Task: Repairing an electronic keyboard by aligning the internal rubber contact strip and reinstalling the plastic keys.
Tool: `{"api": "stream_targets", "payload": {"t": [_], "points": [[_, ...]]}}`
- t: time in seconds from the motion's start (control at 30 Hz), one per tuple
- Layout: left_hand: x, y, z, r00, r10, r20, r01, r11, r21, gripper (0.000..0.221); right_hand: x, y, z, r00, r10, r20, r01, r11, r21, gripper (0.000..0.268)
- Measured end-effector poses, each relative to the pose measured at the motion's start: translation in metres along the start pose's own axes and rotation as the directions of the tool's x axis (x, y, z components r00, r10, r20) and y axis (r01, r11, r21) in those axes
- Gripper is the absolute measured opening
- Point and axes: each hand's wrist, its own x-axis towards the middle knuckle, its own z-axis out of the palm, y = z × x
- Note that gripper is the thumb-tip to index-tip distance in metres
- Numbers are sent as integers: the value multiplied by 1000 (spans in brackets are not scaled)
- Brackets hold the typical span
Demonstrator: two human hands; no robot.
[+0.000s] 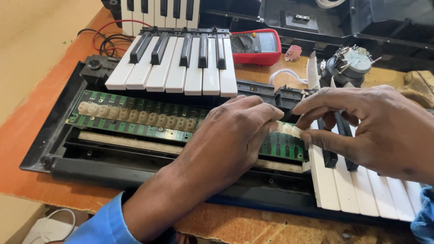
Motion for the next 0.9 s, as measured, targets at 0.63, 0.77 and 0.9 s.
{"api": "stream_targets", "payload": {"t": [0.63,0.77,0.9], "points": [[-1,-3,3,1000,29,9,-29,999,31,19,10,10,5,989,-150,-4,149,984,-102,38],[-1,-3,3,999,40,3,-40,999,25,17,9,2,-1,998,-38,58,44,991,-123,38],[-2,-3,3,999,31,11,-31,999,18,16,6,-10,-7,994,56,95,-44,991,-125,31]]}}
